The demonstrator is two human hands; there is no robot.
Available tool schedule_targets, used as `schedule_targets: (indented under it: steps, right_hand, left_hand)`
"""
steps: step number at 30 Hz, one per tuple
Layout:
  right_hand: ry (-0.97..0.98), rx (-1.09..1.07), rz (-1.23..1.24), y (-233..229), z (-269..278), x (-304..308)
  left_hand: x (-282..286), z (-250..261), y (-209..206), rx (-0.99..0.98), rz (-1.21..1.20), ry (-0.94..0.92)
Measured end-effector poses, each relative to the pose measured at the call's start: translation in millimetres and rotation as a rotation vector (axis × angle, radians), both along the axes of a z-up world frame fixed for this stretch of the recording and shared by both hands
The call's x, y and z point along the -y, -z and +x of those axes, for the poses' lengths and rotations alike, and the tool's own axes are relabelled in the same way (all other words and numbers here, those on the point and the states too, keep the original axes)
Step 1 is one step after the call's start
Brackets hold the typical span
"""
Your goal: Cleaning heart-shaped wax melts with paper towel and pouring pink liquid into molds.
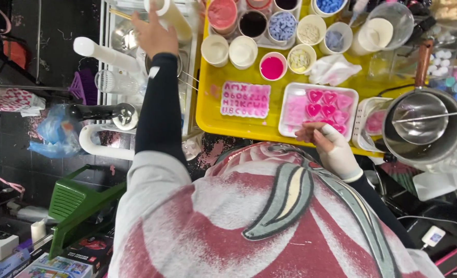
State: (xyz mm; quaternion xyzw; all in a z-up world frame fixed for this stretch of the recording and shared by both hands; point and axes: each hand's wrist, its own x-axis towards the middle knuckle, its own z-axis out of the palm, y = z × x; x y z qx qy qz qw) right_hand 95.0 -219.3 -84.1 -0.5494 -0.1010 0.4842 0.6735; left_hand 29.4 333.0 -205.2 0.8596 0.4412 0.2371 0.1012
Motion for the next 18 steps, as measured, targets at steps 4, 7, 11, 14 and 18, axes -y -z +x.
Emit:
schedule_targets:
  steps: [4,7,11,14,18]
  right_hand:
    - [0.031,-0.007,-0.040,1,-3,3]
    - [0.065,-0.016,-0.083,9,-3,8]
    - [0.072,-0.049,-0.035,17,0,14]
    - [0.097,-0.061,-0.002,13,2,8]
    - [0.078,-0.035,0.012,1,4,-5]
  left_hand:
    - [-16,14,35,-0.055,-0.097,-0.025]
    - [-19,18,55,0.054,-0.161,-0.021]
    - [5,11,18,0.247,-0.274,-0.018]
    - [21,-8,-20,0.392,-0.211,0.037]
    - [41,-49,-92,0.570,0.139,0.263]
